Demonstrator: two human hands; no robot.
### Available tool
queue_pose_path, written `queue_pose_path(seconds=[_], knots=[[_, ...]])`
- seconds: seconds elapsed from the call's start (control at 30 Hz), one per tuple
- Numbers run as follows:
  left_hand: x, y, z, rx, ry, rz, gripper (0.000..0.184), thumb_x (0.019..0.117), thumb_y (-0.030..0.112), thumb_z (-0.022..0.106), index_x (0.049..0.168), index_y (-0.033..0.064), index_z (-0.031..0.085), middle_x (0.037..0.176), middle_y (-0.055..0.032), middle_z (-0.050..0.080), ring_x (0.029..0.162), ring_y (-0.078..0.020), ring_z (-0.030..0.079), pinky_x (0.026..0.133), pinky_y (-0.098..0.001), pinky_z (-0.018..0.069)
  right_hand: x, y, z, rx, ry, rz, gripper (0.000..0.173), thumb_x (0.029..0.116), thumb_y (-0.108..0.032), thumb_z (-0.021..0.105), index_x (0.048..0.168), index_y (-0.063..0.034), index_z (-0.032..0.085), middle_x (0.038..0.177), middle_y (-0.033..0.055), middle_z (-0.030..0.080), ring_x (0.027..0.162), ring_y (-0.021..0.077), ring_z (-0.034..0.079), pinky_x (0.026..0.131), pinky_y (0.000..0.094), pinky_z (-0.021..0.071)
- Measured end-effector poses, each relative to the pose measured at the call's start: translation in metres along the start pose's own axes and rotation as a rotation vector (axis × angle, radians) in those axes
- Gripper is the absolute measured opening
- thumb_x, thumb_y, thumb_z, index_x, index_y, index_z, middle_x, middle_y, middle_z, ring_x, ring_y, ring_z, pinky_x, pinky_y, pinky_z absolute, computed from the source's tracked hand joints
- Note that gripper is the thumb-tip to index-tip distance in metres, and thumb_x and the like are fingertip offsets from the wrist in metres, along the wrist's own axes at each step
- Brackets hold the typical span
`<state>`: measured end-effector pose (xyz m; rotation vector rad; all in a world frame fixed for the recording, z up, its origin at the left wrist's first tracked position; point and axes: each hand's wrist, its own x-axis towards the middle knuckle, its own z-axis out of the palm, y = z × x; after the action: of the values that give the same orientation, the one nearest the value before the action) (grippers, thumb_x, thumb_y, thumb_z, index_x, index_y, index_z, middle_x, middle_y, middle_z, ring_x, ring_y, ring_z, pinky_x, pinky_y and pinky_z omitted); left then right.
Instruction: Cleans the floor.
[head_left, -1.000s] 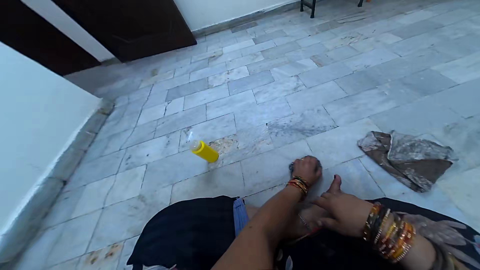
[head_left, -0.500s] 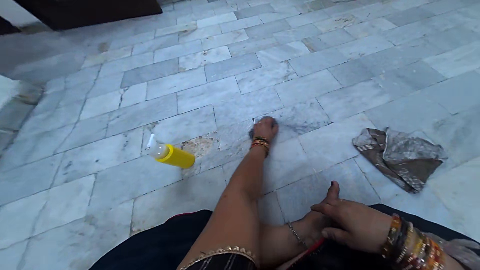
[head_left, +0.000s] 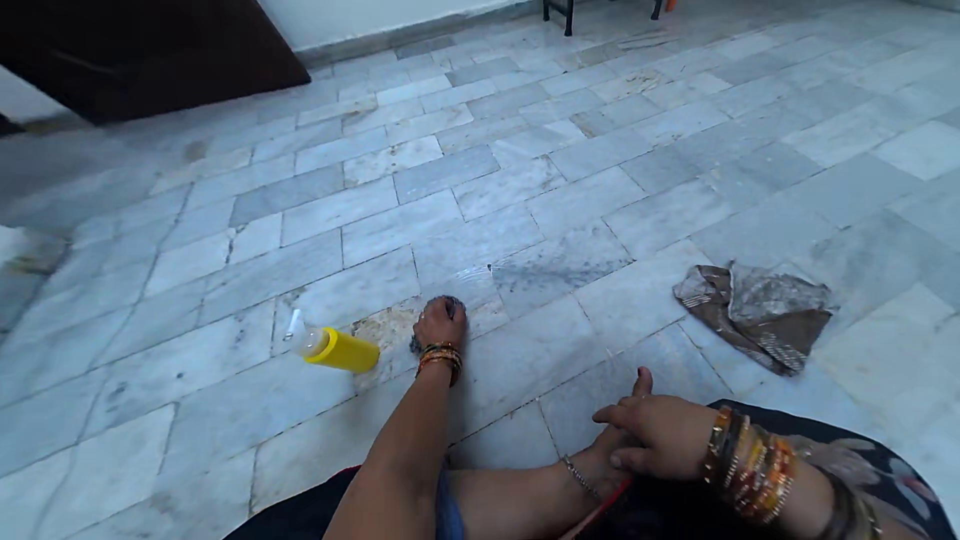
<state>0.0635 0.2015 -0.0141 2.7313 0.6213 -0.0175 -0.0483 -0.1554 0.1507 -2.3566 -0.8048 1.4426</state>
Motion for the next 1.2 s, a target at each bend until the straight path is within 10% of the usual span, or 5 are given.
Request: queue_pose_path(seconds=[0.6,0.93,1.2], knots=[[-0.141,0.207,0.083,0.052,-0.569,0.783,0.04,0.1068,0.039,0.052,0.129,0.0085,0.068,0.132,-0.0145,0.067,0.128,-0.0314,0.06,0.112,-0.0532,0.0413,-0.025,-0.022,0.018,-0.111,0.083,-0.123,0.057,0.1068,-0.038,0.055,0.154,-0.0072,0.046,0.145,0.0251,0.055,0.132,0.0464,0.053,0.109,0.0639,0.0413],[-0.026,0.251,0.095,-0.063,-0.385,0.795,0.038,0.1061,0.033,0.056,0.125,0.0028,0.068,0.131,-0.021,0.067,0.127,-0.0392,0.061,0.108,-0.0617,0.044,-0.018,-0.002,0.017,-0.055,0.062,-0.192,0.053,0.1079,-0.037,0.053,0.153,-0.0091,0.048,0.138,0.0254,0.059,0.128,0.0458,0.057,0.105,0.0611,0.0446],[0.1,0.191,0.069,-0.048,-0.187,0.509,0.041,0.1058,0.036,0.055,0.128,0.0032,0.066,0.135,-0.0239,0.064,0.128,-0.0447,0.06,0.107,-0.0674,0.0422,-0.008,0.012,0.018,0.026,0.131,-0.268,0.048,0.1065,-0.036,0.056,0.145,-0.008,0.056,0.126,0.0252,0.066,0.115,0.0459,0.065,0.095,0.0622,0.0502]])
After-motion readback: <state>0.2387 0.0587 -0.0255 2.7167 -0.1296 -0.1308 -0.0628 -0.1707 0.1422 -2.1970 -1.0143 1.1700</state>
